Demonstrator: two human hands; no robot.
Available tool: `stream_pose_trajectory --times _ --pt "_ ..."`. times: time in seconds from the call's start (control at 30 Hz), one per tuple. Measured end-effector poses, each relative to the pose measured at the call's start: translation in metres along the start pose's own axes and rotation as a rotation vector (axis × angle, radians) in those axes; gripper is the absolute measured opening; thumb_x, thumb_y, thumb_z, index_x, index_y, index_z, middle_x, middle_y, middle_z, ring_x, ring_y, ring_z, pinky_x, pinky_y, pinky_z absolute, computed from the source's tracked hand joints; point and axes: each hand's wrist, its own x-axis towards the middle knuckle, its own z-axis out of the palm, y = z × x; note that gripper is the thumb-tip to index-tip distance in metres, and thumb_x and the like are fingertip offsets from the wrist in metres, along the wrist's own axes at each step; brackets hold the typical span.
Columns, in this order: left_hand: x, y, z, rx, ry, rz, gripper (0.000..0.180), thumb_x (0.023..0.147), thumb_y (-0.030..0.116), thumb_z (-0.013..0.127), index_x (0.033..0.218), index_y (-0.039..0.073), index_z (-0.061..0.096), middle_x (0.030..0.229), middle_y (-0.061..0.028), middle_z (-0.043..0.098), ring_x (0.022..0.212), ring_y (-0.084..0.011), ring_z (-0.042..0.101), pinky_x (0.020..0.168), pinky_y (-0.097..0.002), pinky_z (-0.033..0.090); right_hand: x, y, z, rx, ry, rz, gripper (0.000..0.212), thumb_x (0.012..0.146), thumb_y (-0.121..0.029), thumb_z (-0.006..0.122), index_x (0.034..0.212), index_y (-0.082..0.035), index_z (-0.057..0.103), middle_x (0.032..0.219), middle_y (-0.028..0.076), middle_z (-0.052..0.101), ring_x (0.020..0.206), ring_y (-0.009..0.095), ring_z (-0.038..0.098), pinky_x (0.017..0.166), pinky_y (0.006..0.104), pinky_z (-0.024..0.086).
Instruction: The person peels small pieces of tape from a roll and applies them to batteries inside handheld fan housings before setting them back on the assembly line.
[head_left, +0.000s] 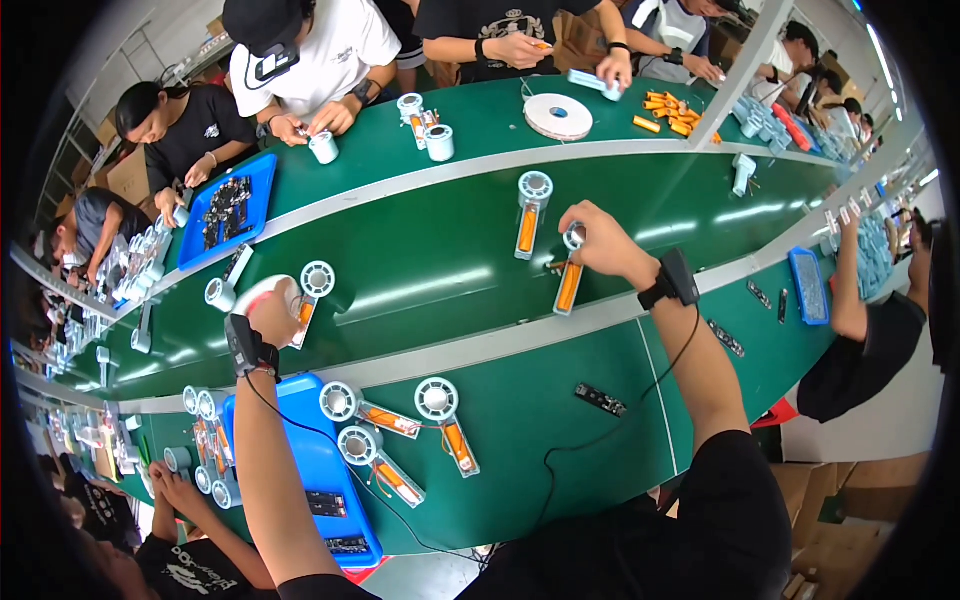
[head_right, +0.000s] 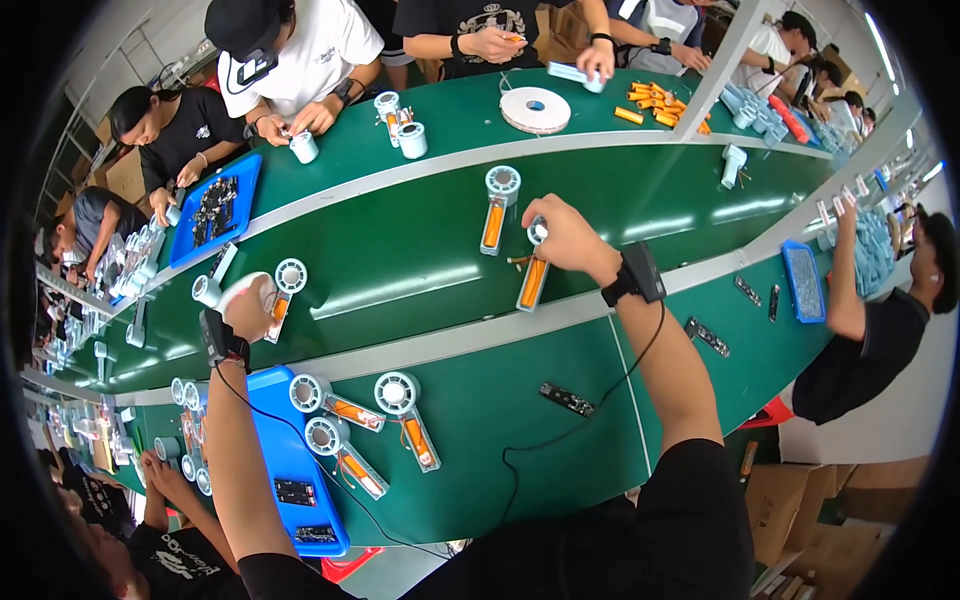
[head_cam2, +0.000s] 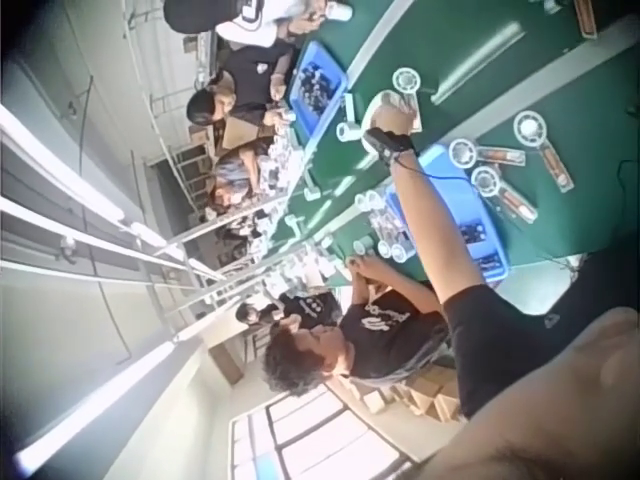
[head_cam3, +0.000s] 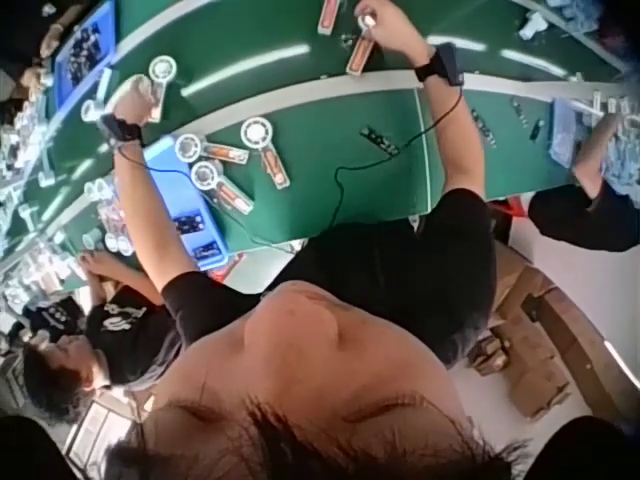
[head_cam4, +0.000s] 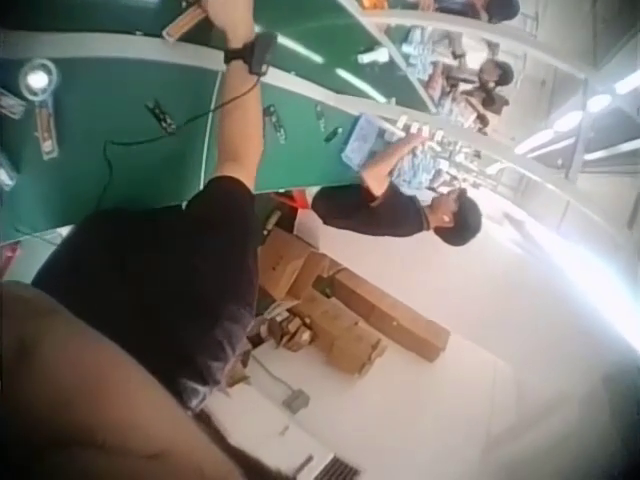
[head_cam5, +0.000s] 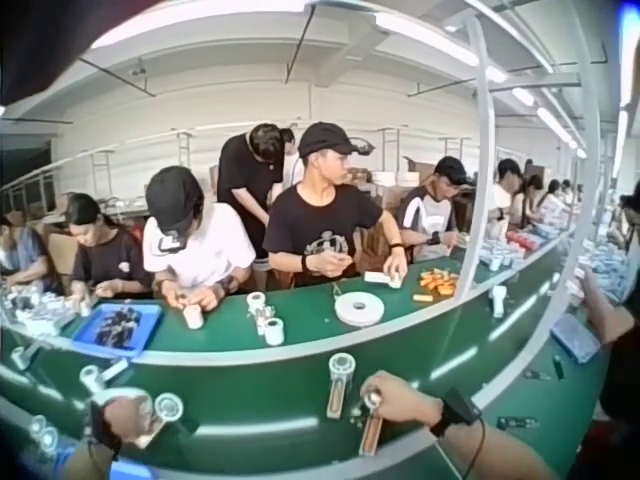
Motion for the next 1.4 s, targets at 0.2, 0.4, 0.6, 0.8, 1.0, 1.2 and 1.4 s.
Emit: stream_pose_trajectory --times 0.2,0.4,0.6,0.8,1.0,1.2,1.4 --pt "-0.067 0.050 -0.058 -0.335 0.361 0.407 0.106 0.069 -0.002 0.072 0.161 0.006 0.019 0.127 -0.0272 0.062 0.102 -0.0322 0.068 0.087 -0.0404 0.055 -0.010 0.018 0.011 0.005 0.218 -0.113 0.044 0.069 0.005 0.070 0.110 -0.008 0.066 0.124 0.012 0.057 0.109 0.028 0.060 0.091 0.0352 0.052" --pt "-0.201 0.205 -0.084 -1.012 -0.187 0.392 0.106 0.074 -0.011 0.063 0.163 0.002 0.008 0.135 -0.0279 0.053 0.102 -0.0375 0.063 0.089 -0.0386 0.053 -0.123 -0.181 0.012 0.366 0.347 -0.719 0.044 0.075 0.007 0.071 0.117 0.000 0.064 0.123 0.017 0.064 0.112 0.035 0.063 0.096 0.0420 0.052" --pt "-0.243 0.249 -0.059 -0.583 0.359 0.608 0.094 0.079 -0.009 0.063 0.158 -0.007 0.012 0.121 -0.0289 0.055 0.104 -0.0485 0.061 0.092 -0.0453 0.052 -0.158 -0.201 0.027 0.205 0.533 -0.754 0.038 0.078 0.005 0.075 0.115 0.001 0.067 0.121 0.016 0.066 0.103 0.035 0.066 0.086 0.0381 0.056" --pt "-0.276 0.259 -0.060 -0.621 0.126 0.537 0.088 0.083 -0.007 0.063 0.155 -0.012 0.014 0.136 -0.0363 0.050 0.118 -0.0510 0.058 0.097 -0.0491 0.050 -0.193 -0.181 0.037 0.187 0.554 -0.724 0.033 0.077 0.003 0.077 0.109 -0.001 0.069 0.109 0.012 0.066 0.092 0.029 0.065 0.074 0.0348 0.055" --pt "-0.287 0.264 -0.050 -0.765 -0.040 0.466 0.078 0.085 0.005 0.069 0.151 -0.012 0.031 0.129 -0.0321 0.058 0.120 -0.0423 0.060 0.101 -0.0435 0.048 -0.208 -0.161 0.014 0.293 0.332 -0.667 0.028 0.076 0.003 0.078 0.102 -0.002 0.071 0.093 0.007 0.060 0.080 0.025 0.058 0.067 0.0339 0.049" --pt "-0.301 0.251 -0.024 -0.607 0.086 0.500 0.069 0.089 0.014 0.071 0.145 -0.013 0.041 0.111 -0.0289 0.064 0.092 -0.0456 0.065 0.087 -0.0429 0.053 -0.222 -0.154 0.013 0.128 0.206 -0.708 0.029 0.074 0.003 0.079 0.102 -0.004 0.072 0.089 0.006 0.057 0.081 0.024 0.057 0.068 0.0335 0.048" --pt "-0.309 0.221 -0.028 -1.221 -0.266 0.207 0.069 0.093 0.018 0.065 0.149 -0.011 0.038 0.121 -0.0258 0.066 0.086 -0.0295 0.068 0.076 -0.0361 0.054 -0.219 -0.172 0.004 0.423 0.013 -0.739 0.021 0.079 -0.002 0.080 0.097 -0.008 0.073 0.100 0.006 0.055 0.084 0.022 0.057 0.072 0.0344 0.048"
